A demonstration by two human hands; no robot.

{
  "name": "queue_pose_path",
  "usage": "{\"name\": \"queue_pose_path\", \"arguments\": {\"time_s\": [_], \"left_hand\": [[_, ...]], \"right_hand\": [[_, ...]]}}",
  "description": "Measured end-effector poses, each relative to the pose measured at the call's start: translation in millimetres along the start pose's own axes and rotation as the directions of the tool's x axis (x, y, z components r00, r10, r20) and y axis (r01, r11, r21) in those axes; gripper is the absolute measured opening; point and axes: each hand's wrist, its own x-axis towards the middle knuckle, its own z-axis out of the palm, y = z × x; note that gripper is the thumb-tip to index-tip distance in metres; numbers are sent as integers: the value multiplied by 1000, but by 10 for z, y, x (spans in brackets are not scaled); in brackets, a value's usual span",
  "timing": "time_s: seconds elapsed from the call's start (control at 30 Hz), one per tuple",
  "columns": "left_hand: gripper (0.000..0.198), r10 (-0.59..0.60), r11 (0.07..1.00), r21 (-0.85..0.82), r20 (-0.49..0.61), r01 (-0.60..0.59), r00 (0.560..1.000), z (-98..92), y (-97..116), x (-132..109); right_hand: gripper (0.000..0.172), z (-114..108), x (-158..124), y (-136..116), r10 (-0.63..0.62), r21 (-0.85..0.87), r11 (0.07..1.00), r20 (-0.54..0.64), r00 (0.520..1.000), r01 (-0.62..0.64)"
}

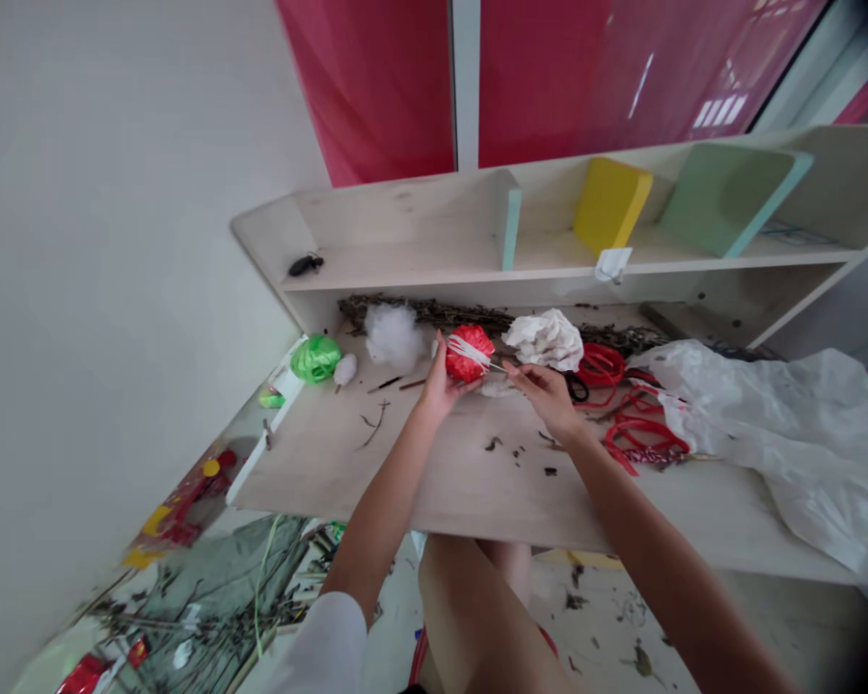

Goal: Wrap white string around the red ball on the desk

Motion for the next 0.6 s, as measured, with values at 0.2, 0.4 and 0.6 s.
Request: {"name": "queue_pose_path", "arguments": {"time_s": [0.2,0.4,0.6], "left_hand": [[73,-102,991,-87,37,105,994,10,60,-37],[69,-215,953,-158,243,257,946,-24,98,-62],[76,-233,945,-151,308,289,922,-31,112,-79]], "right_hand": [[54,-9,10,33,7,-7,1000,-27,1000,-7],[53,-22,7,51,-35,-99,995,-35,999,31],[50,-14,-10,86,-90,-202,975,12,996,91]]}}
